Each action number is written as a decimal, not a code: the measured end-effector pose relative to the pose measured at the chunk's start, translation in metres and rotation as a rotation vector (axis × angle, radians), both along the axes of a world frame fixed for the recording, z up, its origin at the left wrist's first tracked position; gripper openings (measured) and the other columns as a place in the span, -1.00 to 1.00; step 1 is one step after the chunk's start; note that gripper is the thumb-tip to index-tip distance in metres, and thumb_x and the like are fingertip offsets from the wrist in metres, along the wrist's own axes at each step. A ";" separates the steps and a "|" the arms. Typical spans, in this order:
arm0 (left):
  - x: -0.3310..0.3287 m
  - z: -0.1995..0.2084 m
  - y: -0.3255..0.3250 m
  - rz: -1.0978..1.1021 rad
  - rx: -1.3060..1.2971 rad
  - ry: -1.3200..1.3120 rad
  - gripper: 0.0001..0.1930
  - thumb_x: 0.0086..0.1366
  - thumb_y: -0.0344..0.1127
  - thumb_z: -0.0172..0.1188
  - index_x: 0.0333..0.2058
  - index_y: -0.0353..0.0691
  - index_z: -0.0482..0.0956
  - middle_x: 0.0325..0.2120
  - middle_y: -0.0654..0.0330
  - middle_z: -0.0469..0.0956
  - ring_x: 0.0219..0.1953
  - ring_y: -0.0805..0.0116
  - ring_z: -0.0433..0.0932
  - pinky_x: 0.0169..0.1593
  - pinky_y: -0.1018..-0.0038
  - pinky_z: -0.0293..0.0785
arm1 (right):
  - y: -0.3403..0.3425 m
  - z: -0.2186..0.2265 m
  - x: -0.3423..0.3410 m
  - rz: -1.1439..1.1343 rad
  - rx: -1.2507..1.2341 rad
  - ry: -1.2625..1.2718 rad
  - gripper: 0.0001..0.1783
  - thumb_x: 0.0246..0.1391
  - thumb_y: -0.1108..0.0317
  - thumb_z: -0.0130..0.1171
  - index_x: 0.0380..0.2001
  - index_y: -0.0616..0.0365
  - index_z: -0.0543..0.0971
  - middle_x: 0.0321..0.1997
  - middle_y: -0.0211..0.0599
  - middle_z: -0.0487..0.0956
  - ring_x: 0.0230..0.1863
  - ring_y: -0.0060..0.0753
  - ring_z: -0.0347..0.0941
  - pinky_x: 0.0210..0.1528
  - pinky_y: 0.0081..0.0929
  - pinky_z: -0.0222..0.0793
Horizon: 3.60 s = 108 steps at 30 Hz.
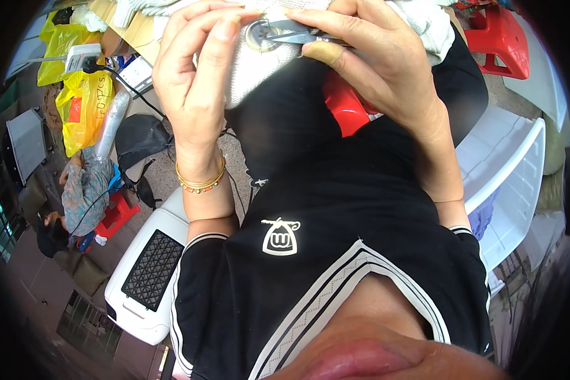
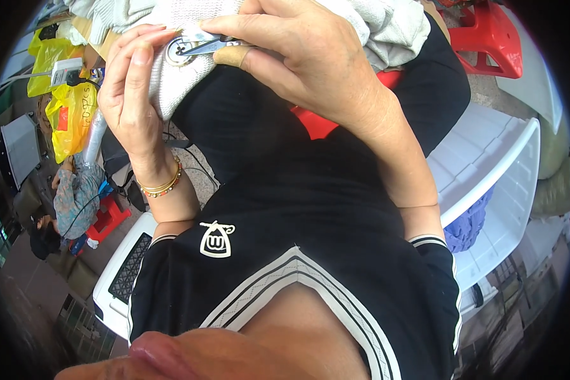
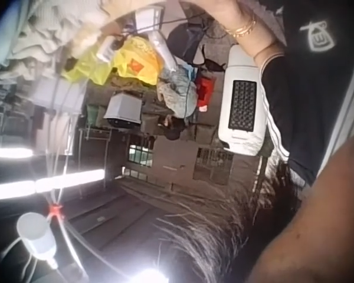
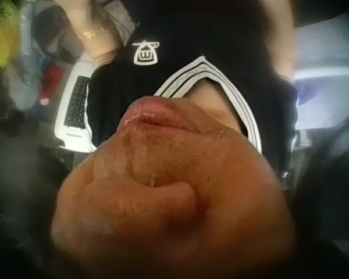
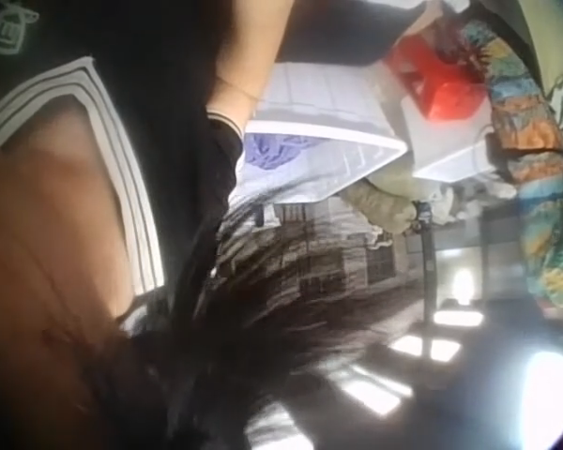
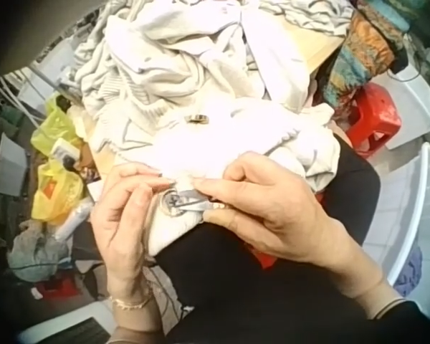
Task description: Trimming loose threads from a white knitted garment using small scissors.
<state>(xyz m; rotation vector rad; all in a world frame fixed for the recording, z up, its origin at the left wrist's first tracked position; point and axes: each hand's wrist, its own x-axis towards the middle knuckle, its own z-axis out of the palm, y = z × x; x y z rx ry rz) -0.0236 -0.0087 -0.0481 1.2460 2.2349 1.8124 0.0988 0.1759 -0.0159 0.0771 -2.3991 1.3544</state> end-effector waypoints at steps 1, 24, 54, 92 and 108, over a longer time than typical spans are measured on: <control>-0.001 0.004 0.001 -0.005 0.000 0.001 -0.79 0.34 -0.44 0.08 -0.25 -0.43 0.67 -0.20 0.04 0.59 -0.03 0.31 0.50 0.10 0.47 0.34 | 0.002 -0.002 0.000 0.012 0.005 0.017 -0.60 0.01 0.47 0.35 -0.03 0.21 0.62 -0.41 -0.28 0.43 -0.44 -0.39 0.36 -0.40 -0.52 0.30; -0.021 0.002 0.002 -0.160 0.154 -0.482 -0.87 0.29 -0.53 0.23 -0.20 -0.40 0.61 -0.09 0.15 0.54 -0.09 0.47 0.49 0.04 0.58 0.36 | 0.009 -0.046 -0.028 0.111 0.033 0.731 -0.63 0.02 0.45 0.34 -0.05 0.23 0.62 -0.43 -0.28 0.42 -0.42 -0.37 0.36 -0.39 -0.50 0.27; -0.016 0.005 -0.003 -0.211 -0.184 0.361 -0.78 0.20 -0.56 0.26 -0.16 -0.34 0.69 -0.18 0.11 0.57 -0.12 0.38 0.52 -0.06 0.54 0.43 | 0.009 -0.018 0.004 -0.056 -0.005 0.137 -0.58 -0.02 0.48 0.37 -0.03 0.25 0.62 -0.45 -0.34 0.44 -0.42 -0.45 0.33 -0.39 -0.56 0.22; 0.000 -0.008 0.002 0.003 0.027 0.055 -0.88 0.27 -0.51 0.24 -0.24 -0.37 0.69 -0.23 0.17 0.58 -0.15 0.45 0.50 -0.03 0.58 0.38 | -0.005 -0.014 -0.002 -0.106 -0.003 0.218 -0.59 -0.08 0.47 0.42 -0.08 0.21 0.64 -0.45 -0.33 0.44 -0.47 -0.46 0.35 -0.44 -0.56 0.25; 0.005 -0.027 -0.057 0.098 -0.111 0.135 -0.53 -0.02 -0.39 0.48 -0.07 -0.28 0.59 -0.16 0.13 0.51 -0.11 0.26 0.50 -0.03 0.41 0.45 | 0.013 -0.009 -0.031 -0.013 -0.004 0.130 -0.83 -0.09 0.61 0.25 -0.33 0.31 0.62 -0.54 -0.44 0.41 -0.57 -0.64 0.26 -0.51 -0.62 0.13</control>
